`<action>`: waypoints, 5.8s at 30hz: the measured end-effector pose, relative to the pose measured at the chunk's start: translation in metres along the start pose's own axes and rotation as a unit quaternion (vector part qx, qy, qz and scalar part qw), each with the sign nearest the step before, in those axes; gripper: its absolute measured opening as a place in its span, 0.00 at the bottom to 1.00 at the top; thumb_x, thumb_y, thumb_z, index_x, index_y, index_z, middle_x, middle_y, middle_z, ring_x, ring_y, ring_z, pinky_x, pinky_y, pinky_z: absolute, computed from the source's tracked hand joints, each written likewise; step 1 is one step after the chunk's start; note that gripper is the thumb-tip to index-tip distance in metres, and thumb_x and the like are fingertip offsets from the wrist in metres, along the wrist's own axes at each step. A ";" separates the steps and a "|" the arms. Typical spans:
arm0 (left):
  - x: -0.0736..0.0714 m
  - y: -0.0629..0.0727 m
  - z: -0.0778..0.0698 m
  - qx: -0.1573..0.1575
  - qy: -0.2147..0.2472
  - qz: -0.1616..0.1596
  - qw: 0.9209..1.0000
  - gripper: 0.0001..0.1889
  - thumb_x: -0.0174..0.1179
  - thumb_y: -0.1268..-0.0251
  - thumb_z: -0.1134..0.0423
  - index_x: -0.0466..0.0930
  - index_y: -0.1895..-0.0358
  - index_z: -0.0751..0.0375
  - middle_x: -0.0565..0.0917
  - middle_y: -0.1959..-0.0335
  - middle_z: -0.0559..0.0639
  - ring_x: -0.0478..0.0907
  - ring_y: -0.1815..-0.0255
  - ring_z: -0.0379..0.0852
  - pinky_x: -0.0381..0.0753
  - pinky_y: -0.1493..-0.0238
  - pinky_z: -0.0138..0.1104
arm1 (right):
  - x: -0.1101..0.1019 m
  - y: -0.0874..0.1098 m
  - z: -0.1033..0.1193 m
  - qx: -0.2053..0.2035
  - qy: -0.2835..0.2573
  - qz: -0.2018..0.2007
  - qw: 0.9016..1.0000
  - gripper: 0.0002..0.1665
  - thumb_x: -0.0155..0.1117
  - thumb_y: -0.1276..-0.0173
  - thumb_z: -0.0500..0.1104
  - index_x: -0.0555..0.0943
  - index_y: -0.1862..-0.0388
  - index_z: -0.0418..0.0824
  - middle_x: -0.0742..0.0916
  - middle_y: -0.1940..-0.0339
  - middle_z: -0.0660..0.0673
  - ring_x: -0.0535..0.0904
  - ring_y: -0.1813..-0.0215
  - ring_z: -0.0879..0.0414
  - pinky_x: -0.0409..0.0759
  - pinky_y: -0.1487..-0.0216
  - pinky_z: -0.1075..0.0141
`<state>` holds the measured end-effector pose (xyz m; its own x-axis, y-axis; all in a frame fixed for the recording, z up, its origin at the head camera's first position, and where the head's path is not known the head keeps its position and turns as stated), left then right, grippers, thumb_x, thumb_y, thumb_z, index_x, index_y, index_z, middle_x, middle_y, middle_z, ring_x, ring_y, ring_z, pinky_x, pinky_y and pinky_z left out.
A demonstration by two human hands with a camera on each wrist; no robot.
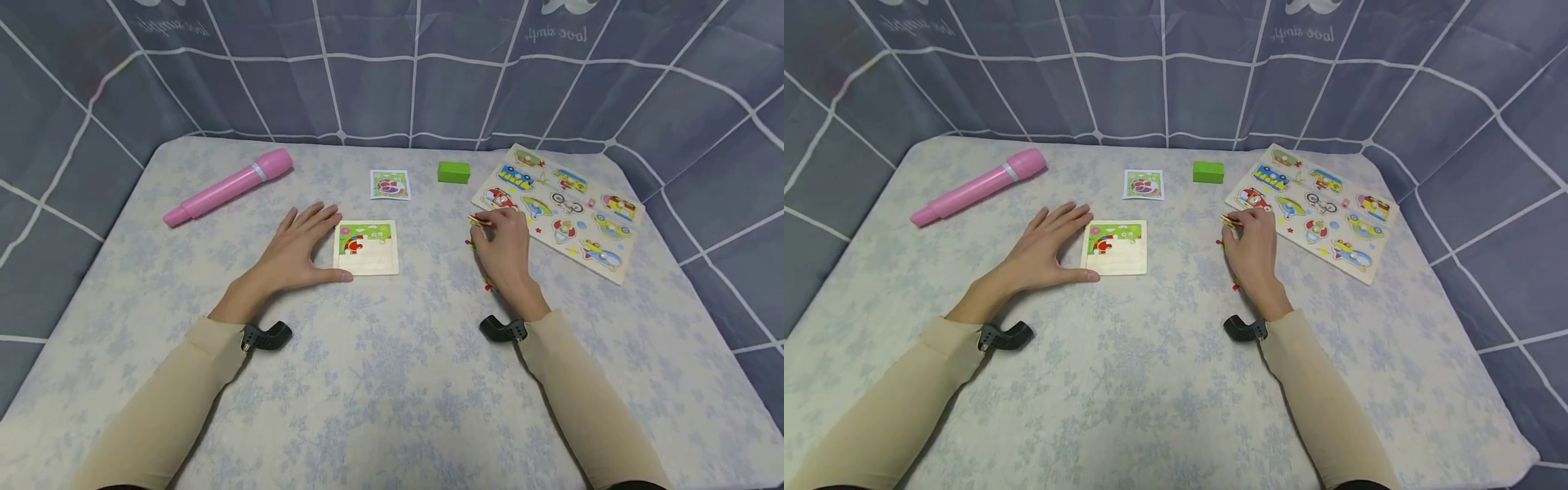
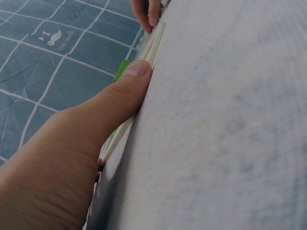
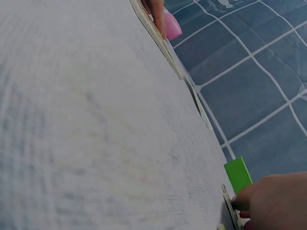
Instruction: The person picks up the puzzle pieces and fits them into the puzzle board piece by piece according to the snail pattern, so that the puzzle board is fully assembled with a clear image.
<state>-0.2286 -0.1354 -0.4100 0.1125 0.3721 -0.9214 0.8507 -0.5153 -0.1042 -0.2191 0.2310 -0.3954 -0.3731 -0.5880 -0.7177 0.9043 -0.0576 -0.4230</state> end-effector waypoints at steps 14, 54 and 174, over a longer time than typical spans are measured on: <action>-0.001 -0.002 -0.001 0.000 0.001 0.003 1.000 0.62 0.75 0.51 0.29 0.59 0.16 0.57 0.57 0.13 0.54 0.45 0.11 0.55 0.35 0.13 0.58 | 0.003 0.000 -0.006 0.018 -0.025 0.009 1.000 0.17 0.74 0.31 0.36 0.87 0.46 0.29 0.86 0.57 0.32 0.76 0.51 0.36 0.68 0.49 0.50; 0.000 0.000 0.002 -0.004 0.005 0.005 1.000 0.62 0.76 0.51 0.30 0.60 0.16 0.57 0.57 0.13 0.54 0.44 0.11 0.55 0.35 0.13 0.58 | 0.007 0.000 0.023 0.028 -0.179 0.052 0.982 0.18 0.77 0.33 0.35 0.89 0.44 0.39 0.87 0.45 0.41 0.89 0.46 0.50 0.85 0.51 0.78; -0.001 -0.002 0.000 0.002 0.007 -0.002 1.000 0.62 0.76 0.52 0.30 0.61 0.16 0.58 0.58 0.14 0.53 0.46 0.11 0.56 0.35 0.13 0.59 | -0.028 0.022 -0.003 -0.005 -0.015 0.132 0.991 0.13 0.76 0.31 0.36 0.89 0.49 0.35 0.83 0.61 0.37 0.78 0.61 0.47 0.73 0.60 0.62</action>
<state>-0.2306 -0.1347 -0.4093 0.1162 0.3842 -0.9159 0.8493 -0.5165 -0.1089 -0.1896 0.2481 -0.3864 -0.1165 -0.6052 -0.7875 0.9674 0.1104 -0.2280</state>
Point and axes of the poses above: each hand's wrist, its own y-axis away from the middle knuckle, its own x-axis out of the palm, z = x × y, the point moved 4 cm from there along -y, towards the middle knuckle
